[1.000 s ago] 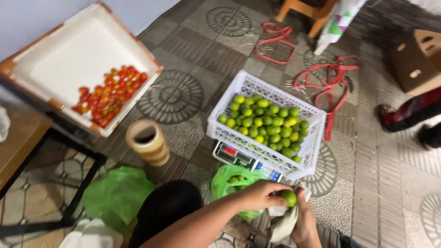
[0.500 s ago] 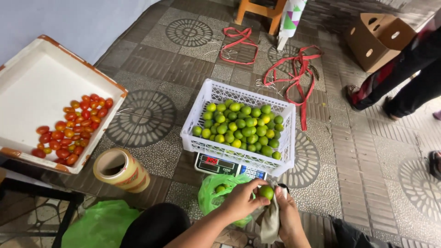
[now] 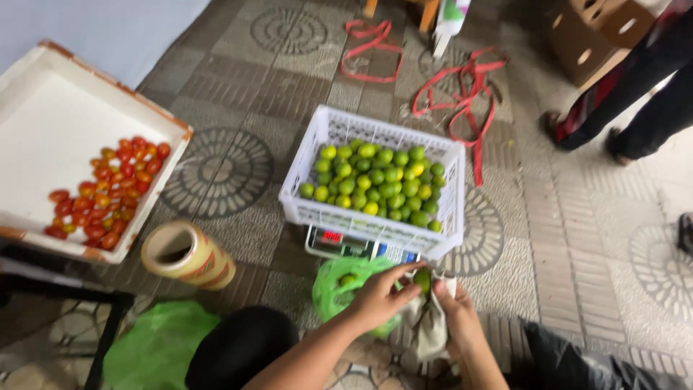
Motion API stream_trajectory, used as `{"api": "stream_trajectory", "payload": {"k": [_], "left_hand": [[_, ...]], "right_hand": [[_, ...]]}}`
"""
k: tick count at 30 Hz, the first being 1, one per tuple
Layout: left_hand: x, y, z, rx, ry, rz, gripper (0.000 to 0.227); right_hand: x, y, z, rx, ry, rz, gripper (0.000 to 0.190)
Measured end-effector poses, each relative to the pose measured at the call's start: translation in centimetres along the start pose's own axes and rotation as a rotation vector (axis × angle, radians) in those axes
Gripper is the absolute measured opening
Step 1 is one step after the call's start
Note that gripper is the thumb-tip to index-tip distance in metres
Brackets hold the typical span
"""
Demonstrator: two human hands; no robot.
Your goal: Cleaning individual limes with a cloth and placing them into a plastic bag for weighing.
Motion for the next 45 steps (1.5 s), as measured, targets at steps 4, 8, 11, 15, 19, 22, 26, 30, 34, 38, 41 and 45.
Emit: {"api": "stream_trajectory", "payload": {"k": [4,8,11,15,19,22,26,30,34,38,41,45], "left_hand": [[-1.8,0.7,0.2,-0.076,-0.054,-0.051,0.044],[-2.3,-0.4,0.4,0.03,-0.134,-0.12,0.044],[0.1,-1.0,1.2,0.124,-0.115,-0.039,0.047],[0.1,-1.0,0.0,0.264,0.101,-0.011,0.048],[-2.7,0.1,-0.7,0.186,0.068,0.103,0.058],[-2.6,0.1,-0.3,0.097,-0.01,0.172,0.058],[-2.0,-0.2,0.4,0.072,-0.11,0.143,0.047],[-2.7,-0.3,0.4,0.15,-0.127,-0.007,0.047],[-3.5,0.2,0.8,0.144,-0.134,-0.116,0.042],[-2.3,-0.1,0.3,0.171,0.063,-0.291,0.042],[-2.5,-0.4,-0.1,0.177,0.237,-0.367,0.041],[-0.5,0.2,1.7,0.09,0.419,-0.456,0.043]], "right_hand": [[1.4,-0.2,-0.1,-0.064,0.092,-0.12,0.019],[1.9,1.1,0.1,-0.082,0.103,-0.072,0.019],[1.6,-0.7,-1.6,-0.091,-0.164,-0.211,0.038],[1.2,-2.1,-2.8,-0.109,-0.264,-0.27,0.043],[2.7,-2.8,-2.6,-0.137,-0.119,-0.283,0.039],[1.3,0.3,-0.6,-0.134,-0.037,-0.283,0.03],[1.2,-0.2,-1.2,-0.26,-0.133,-0.307,0.044],[-0.6,-0.3,-0.2,-0.203,-0.162,-0.124,0.042],[-3.0,0.1,1.1,-0.085,-0.196,0.186,0.044],[-3.4,-0.5,1.0,-0.071,-0.194,0.259,0.03],[-0.1,-3.1,-0.8,-0.085,-0.181,0.155,0.034],[0.3,-1.5,-0.3,-0.271,-0.193,0.245,0.025]]}}
Point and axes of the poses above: each hand's wrist, its own z-axis towards the middle knuckle, its own y-axis out of the back of the hand, x = y × z, the point moved 10 cm from there along z, towards the middle knuckle, and after that the axes turned 1 degree about -x, right-handed, at the moved point
